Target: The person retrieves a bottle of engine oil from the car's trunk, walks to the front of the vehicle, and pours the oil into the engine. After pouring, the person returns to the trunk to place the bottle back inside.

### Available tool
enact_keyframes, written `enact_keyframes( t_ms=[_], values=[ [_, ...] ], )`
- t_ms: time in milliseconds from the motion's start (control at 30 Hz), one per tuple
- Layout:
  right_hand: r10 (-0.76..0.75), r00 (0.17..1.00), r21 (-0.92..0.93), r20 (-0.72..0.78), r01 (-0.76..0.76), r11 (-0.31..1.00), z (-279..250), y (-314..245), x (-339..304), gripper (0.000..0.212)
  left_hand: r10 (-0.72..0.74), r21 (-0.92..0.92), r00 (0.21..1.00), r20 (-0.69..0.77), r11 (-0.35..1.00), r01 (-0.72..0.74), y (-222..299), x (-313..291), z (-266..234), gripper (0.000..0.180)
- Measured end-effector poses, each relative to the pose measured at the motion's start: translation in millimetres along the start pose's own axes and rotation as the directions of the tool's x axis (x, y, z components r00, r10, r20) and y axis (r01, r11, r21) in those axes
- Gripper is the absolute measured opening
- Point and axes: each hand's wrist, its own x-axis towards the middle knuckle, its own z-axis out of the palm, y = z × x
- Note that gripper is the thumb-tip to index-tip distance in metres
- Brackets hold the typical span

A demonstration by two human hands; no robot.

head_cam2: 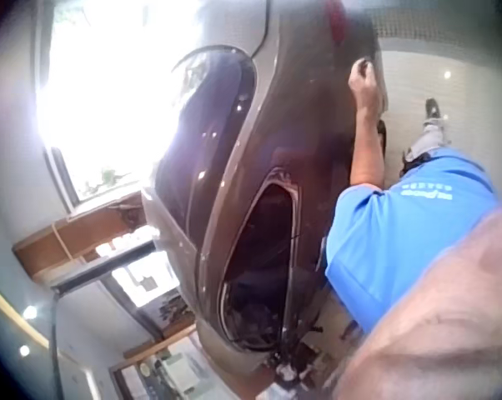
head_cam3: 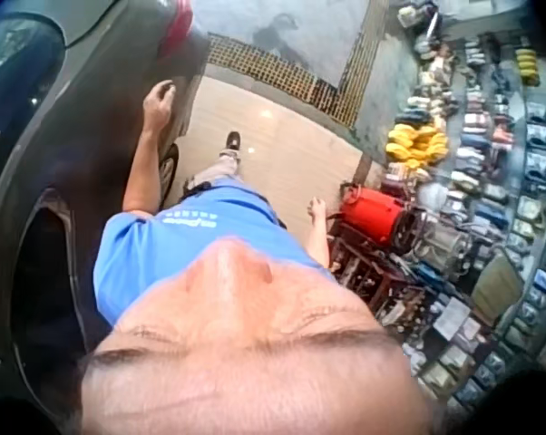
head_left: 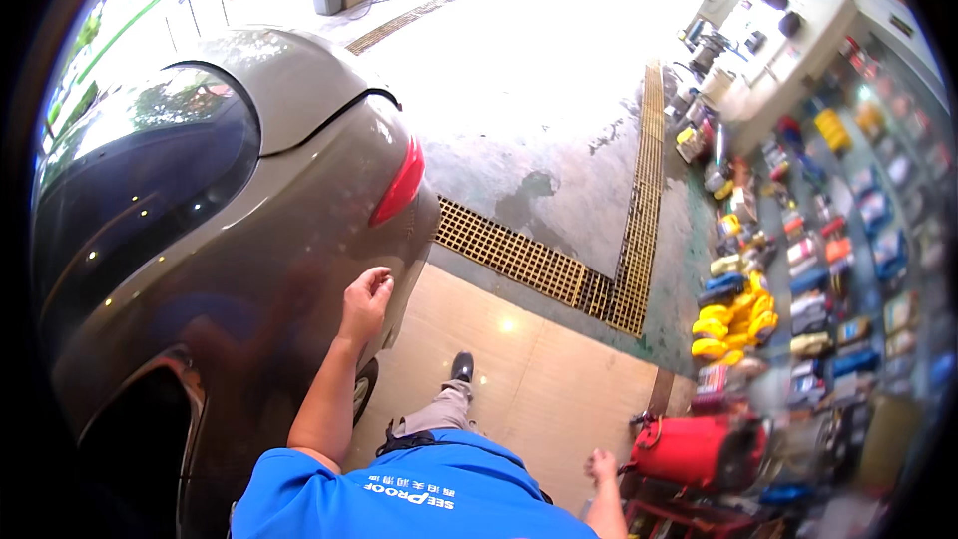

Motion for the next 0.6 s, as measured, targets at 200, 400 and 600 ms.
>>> enact_keyframes(
  t_ms=[200, 400, 600],
  values=[
    [0.399, 0.909, -0.254, 0.116, -0.362, 0.897, 24.0, -71.1, 14.9, 0.029, -0.146, -0.363, 0.989, 0.021, 0.921, 0.144, 48.1, 193.4, 85.1, 0.027],
    [0.440, 0.884, -0.278, 0.161, -0.387, 0.879, 49.5, -180.2, 120.8, 0.030, -0.367, -0.589, 0.911, 0.188, 0.700, 0.403, 14.5, 357.9, 163.5, 0.034],
    [0.431, 0.878, -0.317, 0.210, -0.356, 0.879, 56.9, -321.5, 299.1, 0.031, -0.708, -0.724, 0.701, 0.087, 0.438, 0.532, -87.6, 487.7, 210.9, 0.038]
  ],
)
